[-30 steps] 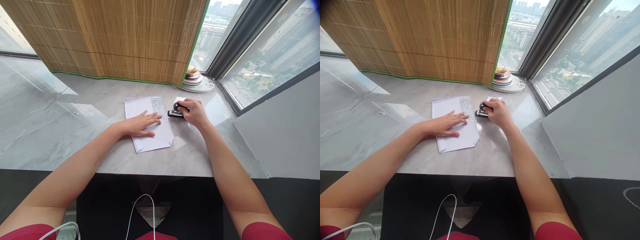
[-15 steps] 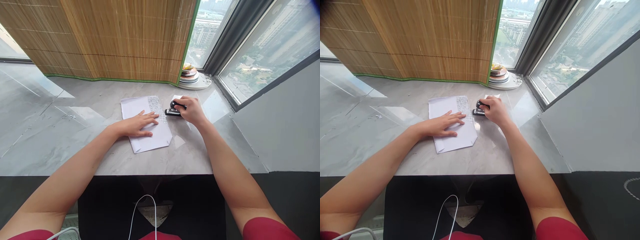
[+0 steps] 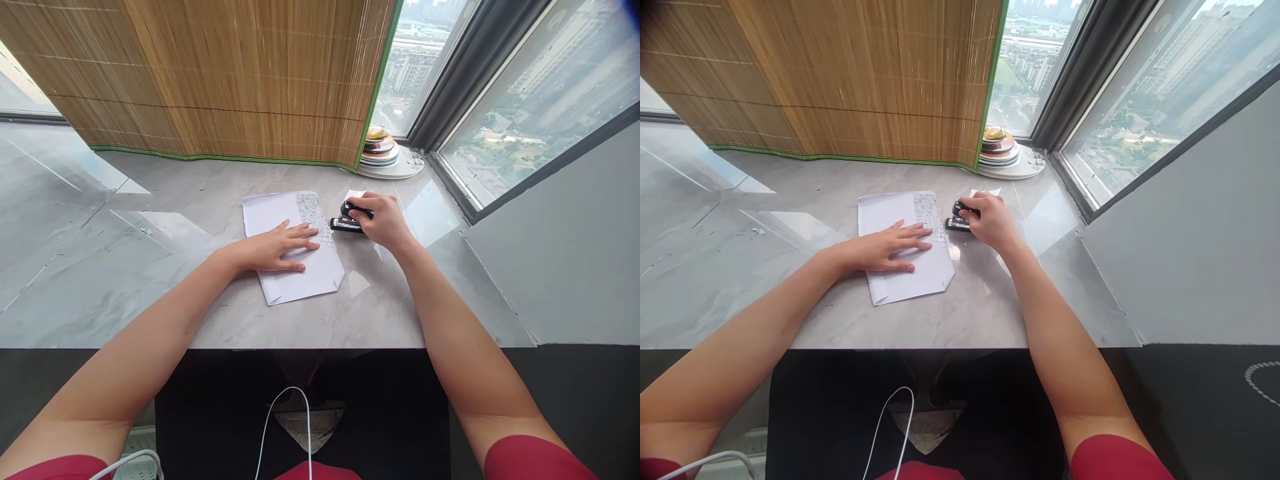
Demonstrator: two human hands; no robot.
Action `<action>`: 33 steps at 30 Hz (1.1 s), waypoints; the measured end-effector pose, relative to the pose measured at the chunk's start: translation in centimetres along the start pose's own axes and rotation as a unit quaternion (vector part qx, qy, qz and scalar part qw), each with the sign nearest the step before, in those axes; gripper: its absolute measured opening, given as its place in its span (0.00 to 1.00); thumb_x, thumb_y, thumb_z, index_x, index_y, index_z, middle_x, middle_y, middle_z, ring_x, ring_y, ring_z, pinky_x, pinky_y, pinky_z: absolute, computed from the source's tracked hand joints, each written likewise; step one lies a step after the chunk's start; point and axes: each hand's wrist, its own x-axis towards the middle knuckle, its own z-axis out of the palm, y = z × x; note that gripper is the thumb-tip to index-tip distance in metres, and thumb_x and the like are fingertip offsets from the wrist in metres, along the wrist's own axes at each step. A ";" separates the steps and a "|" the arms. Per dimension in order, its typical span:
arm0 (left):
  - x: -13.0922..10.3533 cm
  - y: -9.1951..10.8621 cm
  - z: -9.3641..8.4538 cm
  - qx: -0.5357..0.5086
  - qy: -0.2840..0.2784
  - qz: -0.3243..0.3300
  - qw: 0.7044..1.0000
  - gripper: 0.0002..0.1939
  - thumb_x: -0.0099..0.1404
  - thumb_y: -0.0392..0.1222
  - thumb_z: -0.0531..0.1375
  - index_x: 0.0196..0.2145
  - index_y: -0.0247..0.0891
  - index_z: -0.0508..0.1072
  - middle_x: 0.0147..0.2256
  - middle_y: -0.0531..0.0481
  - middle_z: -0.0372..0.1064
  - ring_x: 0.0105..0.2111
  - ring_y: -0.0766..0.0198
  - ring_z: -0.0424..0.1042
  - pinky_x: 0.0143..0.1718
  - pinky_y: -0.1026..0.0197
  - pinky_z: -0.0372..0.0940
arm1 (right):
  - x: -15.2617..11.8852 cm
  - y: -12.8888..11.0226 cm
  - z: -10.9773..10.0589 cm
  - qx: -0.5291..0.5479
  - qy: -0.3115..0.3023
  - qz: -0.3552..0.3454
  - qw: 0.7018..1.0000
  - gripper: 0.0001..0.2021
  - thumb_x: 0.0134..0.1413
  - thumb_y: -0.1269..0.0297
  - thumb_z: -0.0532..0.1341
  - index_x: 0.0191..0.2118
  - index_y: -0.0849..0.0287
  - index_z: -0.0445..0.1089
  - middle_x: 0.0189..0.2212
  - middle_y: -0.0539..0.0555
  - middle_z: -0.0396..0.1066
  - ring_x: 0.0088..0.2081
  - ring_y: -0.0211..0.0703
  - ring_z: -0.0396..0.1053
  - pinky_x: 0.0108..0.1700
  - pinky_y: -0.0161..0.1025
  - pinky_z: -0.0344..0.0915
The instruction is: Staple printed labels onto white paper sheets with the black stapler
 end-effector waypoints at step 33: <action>0.2 -0.3 0.1 0.023 0.064 0.000 0.998 0.23 0.75 0.58 0.59 0.65 0.57 0.73 0.73 0.51 0.57 0.76 0.39 0.46 0.73 0.27 0.41 | 0.1 -0.1 0.0 0.000 -0.016 0.029 0.999 0.13 0.66 0.55 0.63 0.47 0.52 0.82 0.35 0.56 0.74 0.38 0.50 0.69 0.41 0.44 0.61</action>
